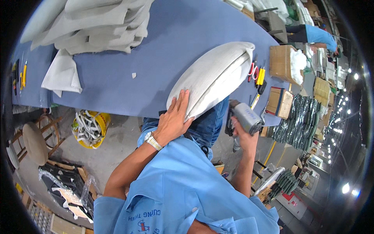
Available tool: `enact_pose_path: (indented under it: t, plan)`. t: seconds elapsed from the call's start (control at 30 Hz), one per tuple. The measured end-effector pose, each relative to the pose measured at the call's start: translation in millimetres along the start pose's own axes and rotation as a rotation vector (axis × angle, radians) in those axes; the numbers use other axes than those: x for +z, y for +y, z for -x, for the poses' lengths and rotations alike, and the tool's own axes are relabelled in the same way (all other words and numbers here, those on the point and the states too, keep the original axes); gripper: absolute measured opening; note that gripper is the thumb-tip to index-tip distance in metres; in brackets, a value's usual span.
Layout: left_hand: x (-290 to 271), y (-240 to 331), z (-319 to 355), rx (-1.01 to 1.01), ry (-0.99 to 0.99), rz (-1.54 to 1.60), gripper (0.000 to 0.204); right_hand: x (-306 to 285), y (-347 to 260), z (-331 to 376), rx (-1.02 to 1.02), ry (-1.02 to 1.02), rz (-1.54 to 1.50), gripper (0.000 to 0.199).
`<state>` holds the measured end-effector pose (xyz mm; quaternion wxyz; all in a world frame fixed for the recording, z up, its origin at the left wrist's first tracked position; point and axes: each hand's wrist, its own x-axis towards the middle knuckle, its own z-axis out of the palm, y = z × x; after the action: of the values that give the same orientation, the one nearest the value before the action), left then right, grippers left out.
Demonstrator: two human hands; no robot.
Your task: The person assembles a cushion by folding fabric around a foam insert, securing it with a staple gun, and trimming excess fabric with a utility knife. The finished cushion is placed on a stack of completed units.
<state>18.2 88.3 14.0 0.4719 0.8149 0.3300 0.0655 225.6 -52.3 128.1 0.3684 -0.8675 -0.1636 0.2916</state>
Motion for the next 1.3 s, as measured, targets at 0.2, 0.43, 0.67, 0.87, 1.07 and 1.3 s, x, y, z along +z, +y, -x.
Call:
enact_pose_path:
  t: [0.2,0.43,0.67,0.87,1.07,1.3]
  plan:
    - [-5,17,-7,0.071,-0.161,-0.247,0.099,-29,111,-115,0.203,0.216,0.423,0.036]
    - [8,15,-24,0.251,-0.168,-0.188,0.102,6,190,-217,-0.106,0.290,0.136,0.053]
    - [36,47,-111,0.376,-0.191,-0.189,0.098,79,36,-196,0.155,0.055,-0.974,0.077]
    - [56,63,-165,0.431,-0.256,-0.292,0.096,89,53,-191,0.155,0.056,-1.021,0.067]
    - [68,66,-242,0.443,-0.187,-0.169,0.084,88,55,-191,0.121,0.125,-0.912,0.053]
    - [20,43,-284,0.478,0.006,0.141,0.074,117,28,-194,0.091,-0.035,-0.906,0.046]
